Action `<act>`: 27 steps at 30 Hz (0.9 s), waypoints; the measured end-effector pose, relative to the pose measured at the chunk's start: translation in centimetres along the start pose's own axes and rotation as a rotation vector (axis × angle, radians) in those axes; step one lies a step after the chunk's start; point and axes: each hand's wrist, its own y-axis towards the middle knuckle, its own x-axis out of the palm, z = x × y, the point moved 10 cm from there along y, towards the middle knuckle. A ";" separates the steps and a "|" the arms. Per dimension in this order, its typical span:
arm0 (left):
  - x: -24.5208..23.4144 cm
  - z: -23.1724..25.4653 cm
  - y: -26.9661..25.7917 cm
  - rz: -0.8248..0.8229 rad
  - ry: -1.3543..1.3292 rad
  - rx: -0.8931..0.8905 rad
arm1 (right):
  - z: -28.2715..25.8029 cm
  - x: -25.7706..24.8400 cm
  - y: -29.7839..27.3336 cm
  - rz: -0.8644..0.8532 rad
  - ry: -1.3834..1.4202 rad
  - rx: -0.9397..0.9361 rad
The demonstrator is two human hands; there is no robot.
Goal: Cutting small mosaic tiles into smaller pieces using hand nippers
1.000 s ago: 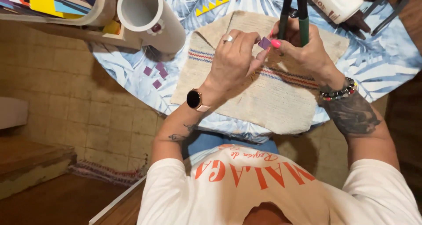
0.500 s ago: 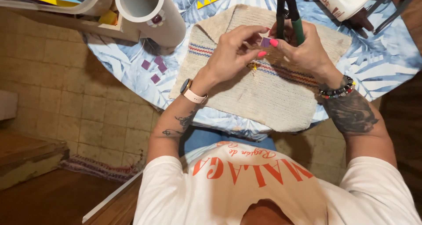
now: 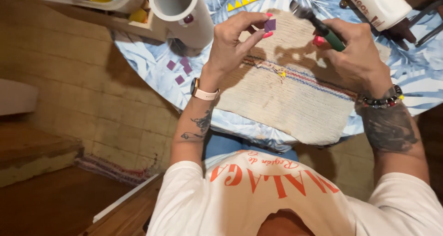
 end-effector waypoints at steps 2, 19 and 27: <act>0.0 -0.2 0.1 0.000 -0.029 -0.020 | 0.3 -0.1 0.0 0.000 -0.027 0.014; 1.0 -1.4 -0.2 -0.105 -0.084 -0.137 | 2.6 2.1 0.3 -0.176 -0.298 -0.042; 1.4 -1.1 -0.2 -0.139 0.010 -0.036 | 2.5 2.2 0.4 -0.191 -0.351 -0.041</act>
